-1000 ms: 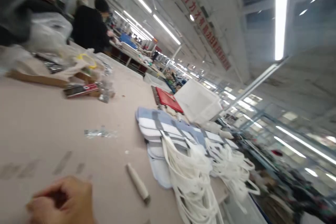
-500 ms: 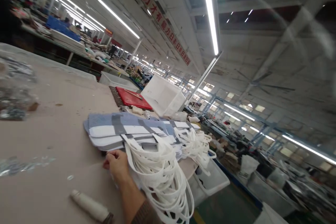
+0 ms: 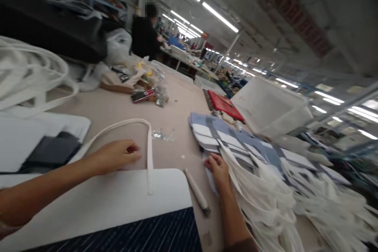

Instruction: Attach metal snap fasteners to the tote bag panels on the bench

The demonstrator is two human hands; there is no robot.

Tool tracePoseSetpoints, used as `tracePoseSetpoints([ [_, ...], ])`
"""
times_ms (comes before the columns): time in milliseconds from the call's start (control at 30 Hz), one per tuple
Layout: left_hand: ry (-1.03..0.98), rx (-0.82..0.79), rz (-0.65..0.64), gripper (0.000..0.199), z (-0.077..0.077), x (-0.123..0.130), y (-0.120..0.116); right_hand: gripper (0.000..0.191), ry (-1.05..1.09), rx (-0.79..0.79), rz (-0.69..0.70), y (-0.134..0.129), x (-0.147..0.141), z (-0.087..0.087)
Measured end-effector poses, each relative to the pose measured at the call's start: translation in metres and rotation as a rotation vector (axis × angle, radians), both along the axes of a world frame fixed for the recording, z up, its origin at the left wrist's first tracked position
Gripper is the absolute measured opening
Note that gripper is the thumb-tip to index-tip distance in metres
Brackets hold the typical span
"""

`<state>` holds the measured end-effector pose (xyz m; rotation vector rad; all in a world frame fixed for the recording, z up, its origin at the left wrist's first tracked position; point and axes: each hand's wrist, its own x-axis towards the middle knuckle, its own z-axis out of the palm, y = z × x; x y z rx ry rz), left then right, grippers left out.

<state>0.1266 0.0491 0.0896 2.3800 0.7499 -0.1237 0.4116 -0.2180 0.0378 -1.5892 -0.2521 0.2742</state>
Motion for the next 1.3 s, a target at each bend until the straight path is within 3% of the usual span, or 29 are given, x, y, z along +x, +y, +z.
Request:
tracePoseSetpoints([
  [133,0.160,-0.019,-0.034,0.044,-0.011,-0.039,0.007,0.052,-0.010,-0.003,0.033,-0.009,-0.030,0.012],
  [200,0.200,-0.020,-0.069,0.050,-0.011,-0.050,0.005,0.043,-0.030,-0.040,0.144,-0.006,-0.071,0.019],
  [267,0.224,0.002,-0.091,0.052,-0.010,-0.057,0.002,0.032,-0.010,-0.098,0.348,0.004,-0.123,0.020],
  [400,0.293,0.035,-0.094,0.045,-0.007,-0.057,-0.001,0.019,0.158,-0.167,0.662,0.028,-0.218,0.006],
  [500,0.339,0.008,-0.134,0.028,-0.001,-0.049,0.003,0.016,0.085,-0.279,0.740,0.032,-0.251,-0.007],
  [600,0.341,-0.072,-0.207,0.022,0.007,-0.040,0.012,0.015,-0.102,-0.339,0.779,0.027,-0.261,-0.009],
  [767,0.378,-0.319,-0.327,0.019,0.015,-0.030,0.024,0.016,-0.345,-0.289,0.778,0.025,-0.267,-0.002],
  [900,0.456,-0.518,-0.372,0.024,0.006,-0.029,0.027,0.018,-0.389,-0.281,0.808,0.027,-0.273,-0.001],
  [1067,0.503,-0.777,-0.320,0.024,-0.013,-0.032,0.026,0.020,-0.447,-0.317,0.801,0.026,-0.281,-0.004],
  [1300,0.517,-0.975,-0.245,0.026,-0.021,-0.040,0.023,0.020,-0.551,-0.386,0.799,0.029,-0.287,-0.007],
])
